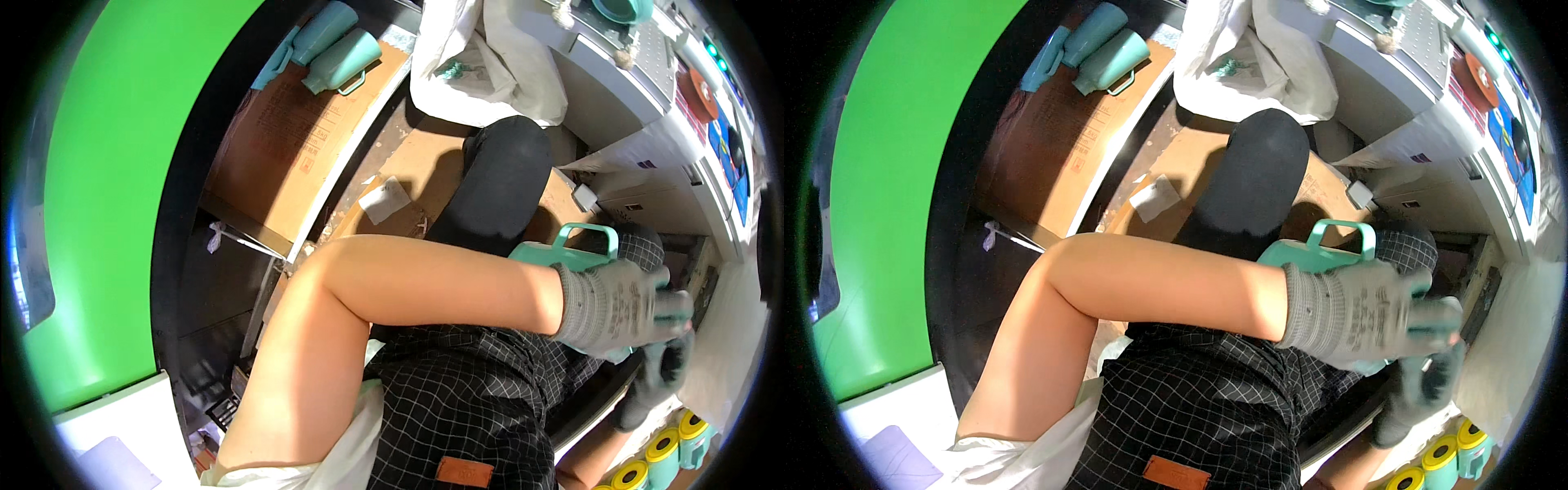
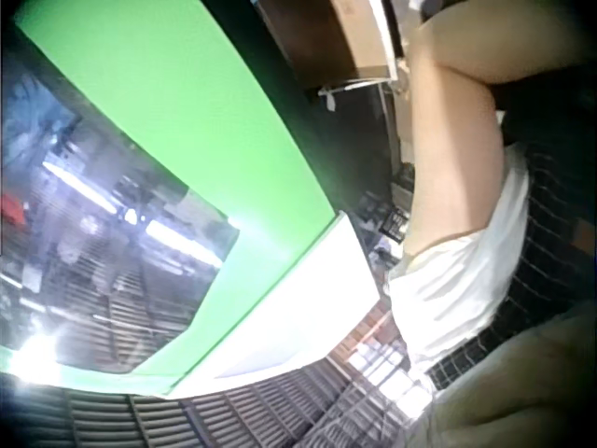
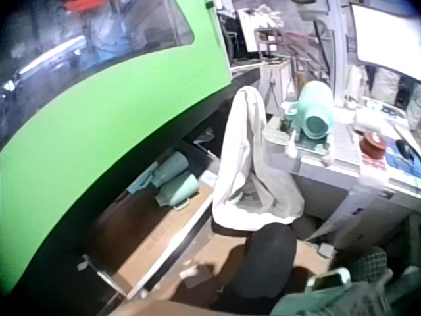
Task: The person assembles teal plastic containers by inserting clear plastic rings into the openings and screwing on yellow lids. They then apply labels from a roll to the sides of the containers and place the finished units on a nearby table.
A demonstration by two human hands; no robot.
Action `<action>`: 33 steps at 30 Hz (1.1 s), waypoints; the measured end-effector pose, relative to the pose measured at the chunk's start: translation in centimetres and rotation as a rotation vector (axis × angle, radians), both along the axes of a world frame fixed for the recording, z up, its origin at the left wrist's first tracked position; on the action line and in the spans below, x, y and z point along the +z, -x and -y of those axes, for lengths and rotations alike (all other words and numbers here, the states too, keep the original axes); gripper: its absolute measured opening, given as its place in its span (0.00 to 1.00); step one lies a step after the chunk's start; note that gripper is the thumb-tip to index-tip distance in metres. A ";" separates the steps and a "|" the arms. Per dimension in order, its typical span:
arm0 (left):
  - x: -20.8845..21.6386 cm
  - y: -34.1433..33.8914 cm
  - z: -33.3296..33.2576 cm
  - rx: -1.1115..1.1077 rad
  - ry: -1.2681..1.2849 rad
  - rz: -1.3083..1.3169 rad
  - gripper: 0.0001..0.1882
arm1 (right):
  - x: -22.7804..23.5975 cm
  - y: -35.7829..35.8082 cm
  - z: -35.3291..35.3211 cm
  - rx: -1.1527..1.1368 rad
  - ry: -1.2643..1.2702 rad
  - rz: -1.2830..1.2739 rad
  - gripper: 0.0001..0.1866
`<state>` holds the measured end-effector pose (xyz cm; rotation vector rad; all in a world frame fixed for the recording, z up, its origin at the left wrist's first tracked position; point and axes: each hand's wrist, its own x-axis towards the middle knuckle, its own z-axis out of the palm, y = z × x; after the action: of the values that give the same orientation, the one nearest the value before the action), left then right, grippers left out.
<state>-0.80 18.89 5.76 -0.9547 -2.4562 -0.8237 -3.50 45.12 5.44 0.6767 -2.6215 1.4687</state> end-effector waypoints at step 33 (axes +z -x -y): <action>6.8 2.7 4.1 0.213 0.611 0.010 0.08 | 1.8 -2.6 11.1 0.263 -0.400 -0.488 0.17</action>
<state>-3.50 14.80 12.59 -0.8429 -2.8099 0.0073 -0.89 34.03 7.27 1.2709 -2.4993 0.6790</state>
